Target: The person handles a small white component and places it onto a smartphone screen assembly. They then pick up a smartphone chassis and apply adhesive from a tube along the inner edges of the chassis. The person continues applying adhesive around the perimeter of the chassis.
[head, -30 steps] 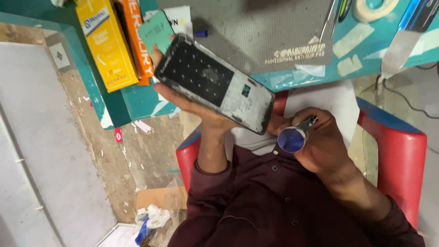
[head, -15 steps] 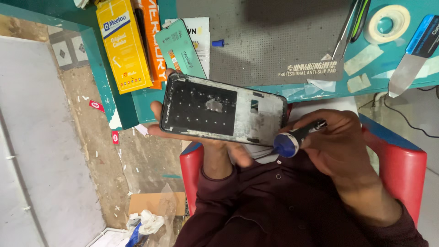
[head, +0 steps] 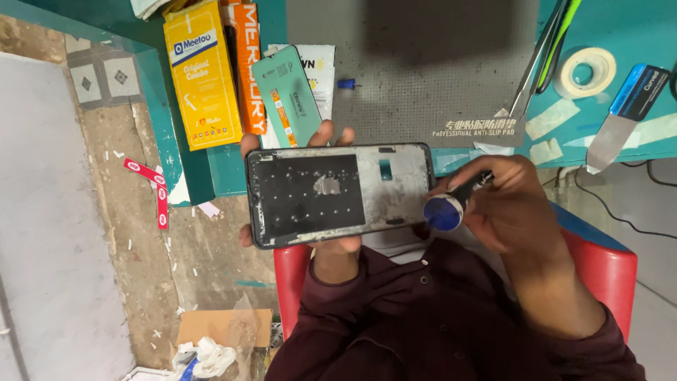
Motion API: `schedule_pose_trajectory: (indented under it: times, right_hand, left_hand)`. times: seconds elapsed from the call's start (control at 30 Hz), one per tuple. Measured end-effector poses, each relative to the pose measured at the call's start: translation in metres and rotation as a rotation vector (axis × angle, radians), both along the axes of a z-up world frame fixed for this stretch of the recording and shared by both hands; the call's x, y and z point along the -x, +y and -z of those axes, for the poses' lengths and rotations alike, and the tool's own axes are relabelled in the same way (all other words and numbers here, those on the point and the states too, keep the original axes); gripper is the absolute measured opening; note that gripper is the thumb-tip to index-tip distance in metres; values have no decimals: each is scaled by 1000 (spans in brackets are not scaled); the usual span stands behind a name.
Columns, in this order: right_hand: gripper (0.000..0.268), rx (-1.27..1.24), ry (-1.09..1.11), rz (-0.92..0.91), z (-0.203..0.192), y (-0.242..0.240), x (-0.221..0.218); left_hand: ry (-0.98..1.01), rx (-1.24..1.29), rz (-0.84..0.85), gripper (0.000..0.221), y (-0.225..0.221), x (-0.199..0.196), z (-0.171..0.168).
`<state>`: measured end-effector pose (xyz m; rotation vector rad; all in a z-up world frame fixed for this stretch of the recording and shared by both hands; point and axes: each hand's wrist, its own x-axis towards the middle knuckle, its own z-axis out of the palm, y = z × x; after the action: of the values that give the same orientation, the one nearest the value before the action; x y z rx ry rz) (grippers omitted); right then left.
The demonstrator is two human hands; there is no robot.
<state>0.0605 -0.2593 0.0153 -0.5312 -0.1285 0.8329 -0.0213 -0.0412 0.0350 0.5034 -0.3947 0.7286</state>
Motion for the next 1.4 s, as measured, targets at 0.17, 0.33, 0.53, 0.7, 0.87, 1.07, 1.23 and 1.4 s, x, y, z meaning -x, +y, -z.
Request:
schedule_pose_trajectory:
  times: [0.17, 0.33, 0.53, 0.7, 0.87, 1.07, 1.23, 1.4]
  right_hand:
    - [13, 116, -4, 126, -4, 6, -24]
    - [16, 435, -236, 426, -27, 25, -34]
    - [22, 921, -792, 482, -22, 51, -41]
    - [21, 1028, -1019, 480, -17, 68, -43]
    - [18, 971, -1084, 502, -14, 76, -43]
    - [19, 965, -1196, 516, -9, 76, -44]
    - [17, 995, -1224, 512, -6, 76, -42]
    - [15, 979, -1251, 522, -3, 75, -41]
  left_hand:
    - [-39, 189, 240, 94, 13, 2, -17]
    - [295, -308, -146, 90, 25, -29, -6]
    - [372, -1122, -417, 83, 49, -42, -2]
    - [393, -1052, -346, 75, 49, -40, 2]
    - [406, -1073, -339, 73, 45, -36, 0]
    - [425, -1065, -368, 66, 42, -35, 1]
    - [439, -1048, -352, 64, 41, -35, 0]
    - [473, -1057, -339, 66, 39, -33, -4]
